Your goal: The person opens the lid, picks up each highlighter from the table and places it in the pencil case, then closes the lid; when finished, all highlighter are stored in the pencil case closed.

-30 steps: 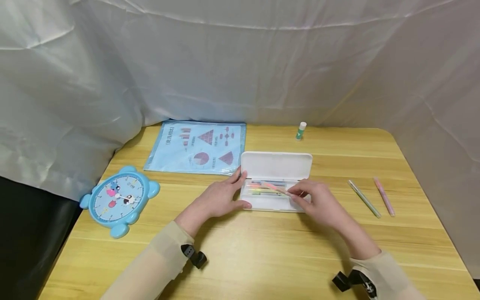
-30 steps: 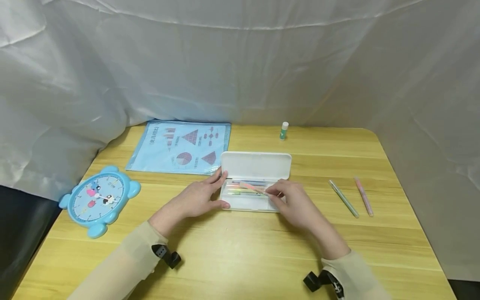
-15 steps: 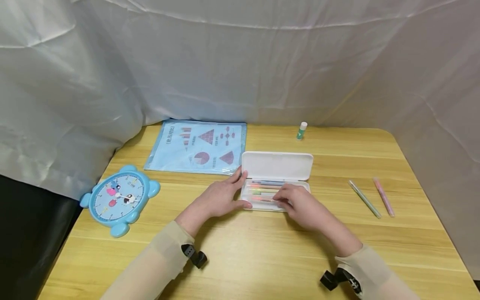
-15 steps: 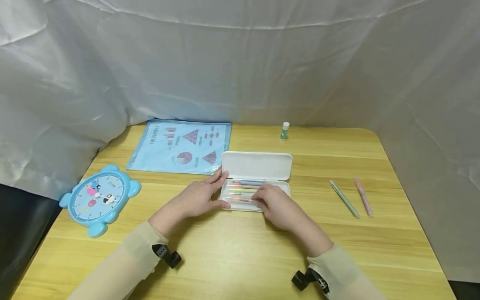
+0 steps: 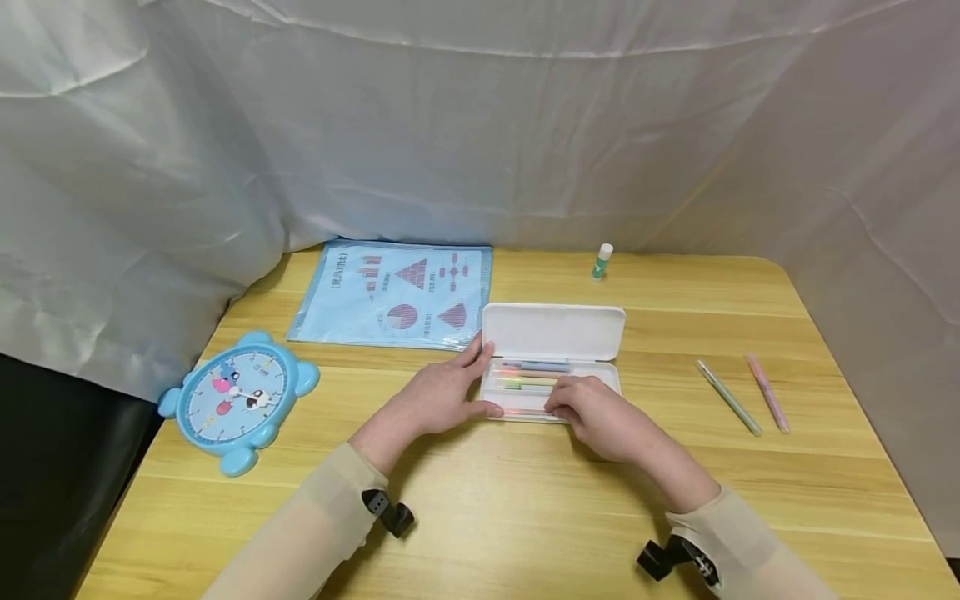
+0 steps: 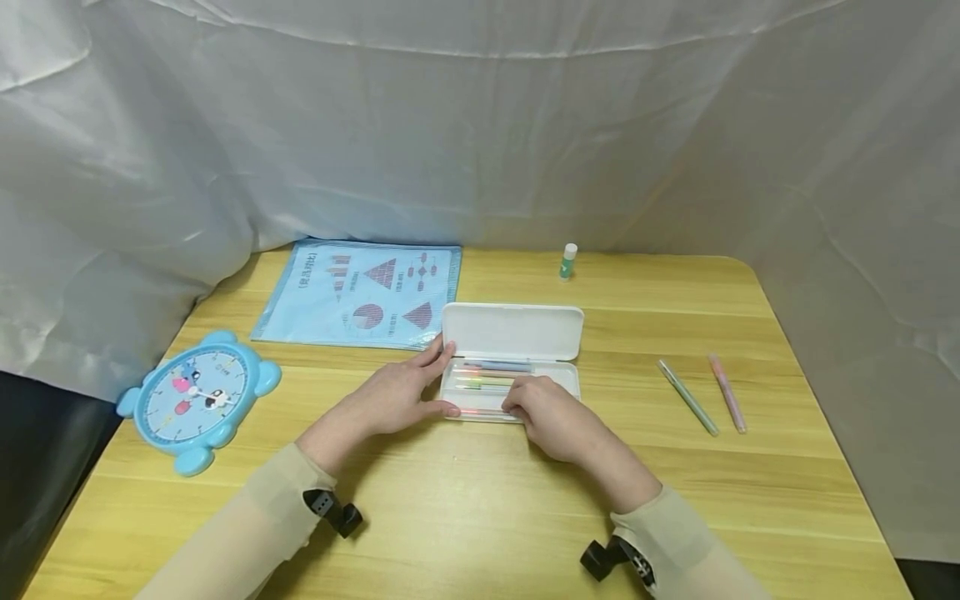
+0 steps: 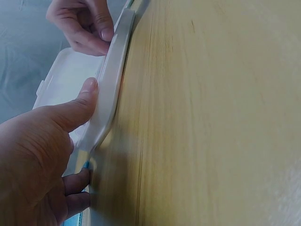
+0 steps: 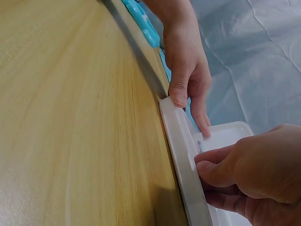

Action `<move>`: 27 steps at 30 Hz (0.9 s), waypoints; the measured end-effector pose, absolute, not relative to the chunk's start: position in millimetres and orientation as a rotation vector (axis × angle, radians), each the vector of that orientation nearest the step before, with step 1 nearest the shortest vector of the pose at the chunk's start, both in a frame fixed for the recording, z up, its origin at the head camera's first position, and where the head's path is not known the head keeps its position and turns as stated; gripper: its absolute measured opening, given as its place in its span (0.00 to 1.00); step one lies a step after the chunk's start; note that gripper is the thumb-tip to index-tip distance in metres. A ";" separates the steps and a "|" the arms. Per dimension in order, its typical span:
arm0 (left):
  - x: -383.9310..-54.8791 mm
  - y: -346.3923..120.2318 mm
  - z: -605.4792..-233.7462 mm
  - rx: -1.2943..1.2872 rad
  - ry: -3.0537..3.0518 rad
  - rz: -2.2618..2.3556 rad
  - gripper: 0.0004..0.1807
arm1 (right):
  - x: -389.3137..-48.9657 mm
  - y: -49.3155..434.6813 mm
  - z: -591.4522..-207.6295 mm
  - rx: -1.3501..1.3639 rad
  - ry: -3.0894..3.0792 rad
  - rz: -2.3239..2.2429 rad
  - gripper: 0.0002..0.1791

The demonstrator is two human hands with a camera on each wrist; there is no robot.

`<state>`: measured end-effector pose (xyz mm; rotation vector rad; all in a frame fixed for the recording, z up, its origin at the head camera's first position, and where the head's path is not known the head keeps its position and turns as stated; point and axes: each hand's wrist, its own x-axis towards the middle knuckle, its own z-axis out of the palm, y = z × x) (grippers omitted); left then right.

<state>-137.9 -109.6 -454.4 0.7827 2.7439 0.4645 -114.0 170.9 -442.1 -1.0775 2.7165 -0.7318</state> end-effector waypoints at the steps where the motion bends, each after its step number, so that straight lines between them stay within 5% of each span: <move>1: -138.0 -109.5 -454.4 0.785 2.745 0.464 0.57 | -113.9 170.9 -442.0 -1.062 2.716 -0.742 0.09; 14: -137.6 -110.3 -453.7 0.804 2.740 0.469 0.57 | -115.4 184.6 -429.9 -0.933 2.739 -0.876 0.08; 27: -138.9 -111.1 -454.2 0.793 2.726 0.479 0.58 | -111.5 262.6 -412.5 -0.720 2.894 -1.003 0.12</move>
